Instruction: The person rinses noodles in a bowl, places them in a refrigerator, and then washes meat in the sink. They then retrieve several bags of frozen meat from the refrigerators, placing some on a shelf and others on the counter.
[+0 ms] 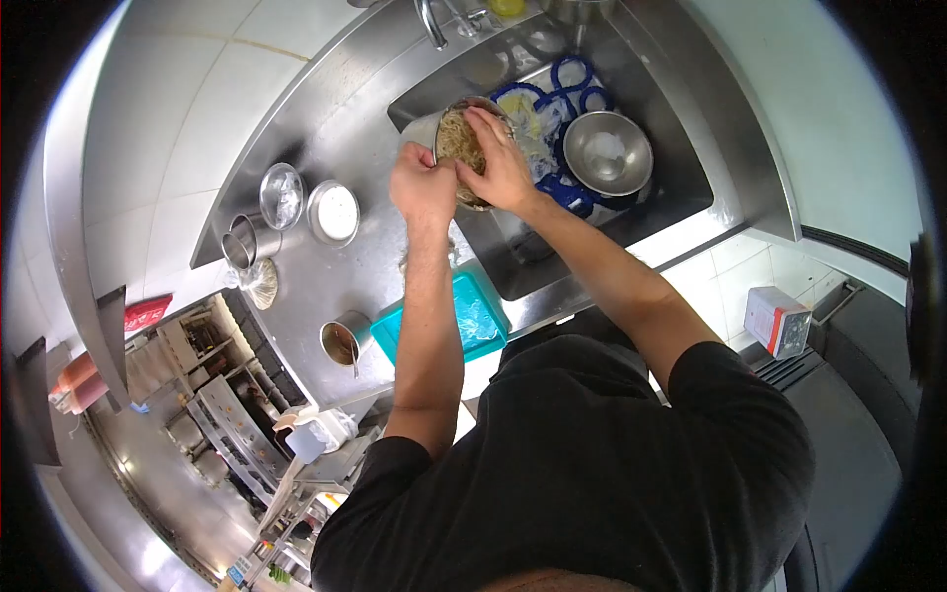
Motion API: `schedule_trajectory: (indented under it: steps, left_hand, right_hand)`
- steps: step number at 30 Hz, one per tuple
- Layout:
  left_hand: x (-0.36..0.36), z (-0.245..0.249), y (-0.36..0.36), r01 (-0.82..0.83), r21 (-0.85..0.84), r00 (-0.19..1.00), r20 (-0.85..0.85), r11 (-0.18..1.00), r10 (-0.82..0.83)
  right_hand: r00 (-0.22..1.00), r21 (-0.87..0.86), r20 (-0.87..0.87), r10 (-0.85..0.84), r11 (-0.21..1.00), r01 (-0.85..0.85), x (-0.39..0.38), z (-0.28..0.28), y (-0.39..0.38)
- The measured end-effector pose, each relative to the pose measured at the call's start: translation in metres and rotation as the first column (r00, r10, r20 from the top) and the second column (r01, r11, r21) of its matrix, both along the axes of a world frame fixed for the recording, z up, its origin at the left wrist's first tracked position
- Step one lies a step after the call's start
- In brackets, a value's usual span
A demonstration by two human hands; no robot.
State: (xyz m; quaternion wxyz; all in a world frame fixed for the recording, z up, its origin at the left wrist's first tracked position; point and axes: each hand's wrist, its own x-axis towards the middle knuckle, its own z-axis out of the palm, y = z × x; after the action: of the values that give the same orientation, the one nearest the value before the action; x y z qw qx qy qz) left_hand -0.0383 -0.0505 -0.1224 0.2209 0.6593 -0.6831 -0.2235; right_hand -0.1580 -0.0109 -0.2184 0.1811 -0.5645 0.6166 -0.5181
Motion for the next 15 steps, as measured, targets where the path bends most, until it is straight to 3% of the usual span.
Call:
schedule_trajectory:
  steps: [12,15]
  left_hand:
    - [-0.01,0.019,0.003,0.055,-0.03,0.995,0.081,0.998,-0.052]
    - [-0.015,0.023,0.008,0.086,-0.017,0.989,0.119,0.996,-0.083]
  right_hand:
    - [0.992,-0.043,0.115,-0.055,0.997,0.06,0.009,-0.004,-0.002]
    - [0.993,-0.082,0.06,-0.101,0.991,0.106,0.014,-0.015,-0.002]
